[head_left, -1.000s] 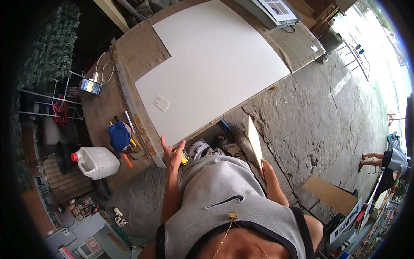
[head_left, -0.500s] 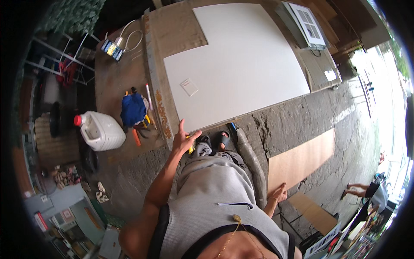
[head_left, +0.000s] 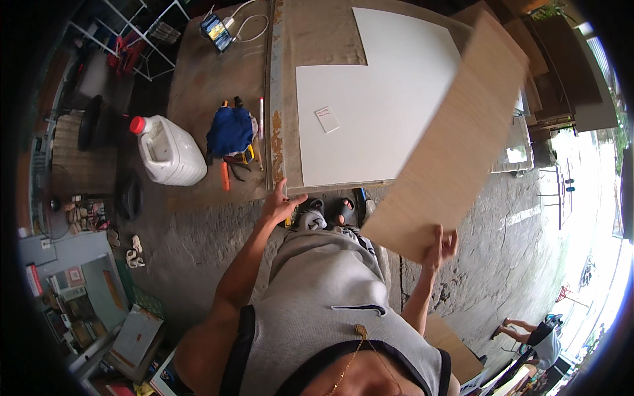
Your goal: The person carries a large white board into a workshop, places it on a workbench, and uses a tape measure and marker to measure and mark dimensions on the board. The person repeatedly measures different edges and marks points along the board's surface.
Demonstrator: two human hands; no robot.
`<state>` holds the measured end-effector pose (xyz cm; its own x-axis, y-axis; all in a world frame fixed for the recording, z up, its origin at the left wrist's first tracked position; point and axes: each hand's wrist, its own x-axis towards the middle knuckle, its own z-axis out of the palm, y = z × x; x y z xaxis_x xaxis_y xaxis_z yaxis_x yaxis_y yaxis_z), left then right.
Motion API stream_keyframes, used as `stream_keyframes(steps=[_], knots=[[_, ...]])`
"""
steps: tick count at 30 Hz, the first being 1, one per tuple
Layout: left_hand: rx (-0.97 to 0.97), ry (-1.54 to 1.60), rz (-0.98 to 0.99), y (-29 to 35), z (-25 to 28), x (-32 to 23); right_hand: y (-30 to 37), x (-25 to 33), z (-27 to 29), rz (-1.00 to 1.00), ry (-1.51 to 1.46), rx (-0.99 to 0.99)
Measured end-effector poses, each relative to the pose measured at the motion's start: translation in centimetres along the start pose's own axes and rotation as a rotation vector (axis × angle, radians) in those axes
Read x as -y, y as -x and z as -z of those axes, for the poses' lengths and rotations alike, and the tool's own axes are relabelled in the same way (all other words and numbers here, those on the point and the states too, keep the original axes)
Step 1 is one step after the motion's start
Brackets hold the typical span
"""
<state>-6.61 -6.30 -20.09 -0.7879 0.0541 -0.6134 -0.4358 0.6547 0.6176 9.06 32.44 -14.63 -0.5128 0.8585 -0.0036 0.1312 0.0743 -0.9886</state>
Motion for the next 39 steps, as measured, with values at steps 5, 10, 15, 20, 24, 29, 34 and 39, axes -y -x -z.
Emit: stream_keyframes(steps=[5, 10, 15, 20, 24, 29, 34, 39], knots=[[-0.107, 0.104, 0.033, 1.2, 0.3, 2.7, -3.2, -1.0, -9.1, -0.066, -0.037, 0.341], [-0.123, 0.182, 0.045, 3.2, 1.2, 3.5, -4.0, -2.0, -15.5, -0.055, 0.073, 0.523], [-0.146, 0.239, 0.056, 4.4, 1.1, 3.6, -5.3, -3.5, -17.2, -0.046, 0.206, 0.591], [-0.197, 0.291, 0.003, 3.9, 0.0, 3.2, -8.8, -4.4, -14.5, -0.052, 0.207, 0.596], [-0.095, 0.335, 0.003, 3.1, -0.5, 0.9, -12.6, -4.5, -11.7, 0.022, 0.413, 0.496], [-0.103, 0.313, -0.007, 0.8, -2.2, -1.3, -15.0, -2.6, -13.0, 0.095, 0.354, 0.491], [-0.133, 0.389, 0.001, -1.0, -4.3, -3.7, -15.4, -4.4, -18.1, 0.000, 0.271, 0.601], [-0.191, 0.562, 0.019, -0.6, -5.6, -6.3, -12.6, -8.9, -24.6, -0.057, 0.042, 0.678]])
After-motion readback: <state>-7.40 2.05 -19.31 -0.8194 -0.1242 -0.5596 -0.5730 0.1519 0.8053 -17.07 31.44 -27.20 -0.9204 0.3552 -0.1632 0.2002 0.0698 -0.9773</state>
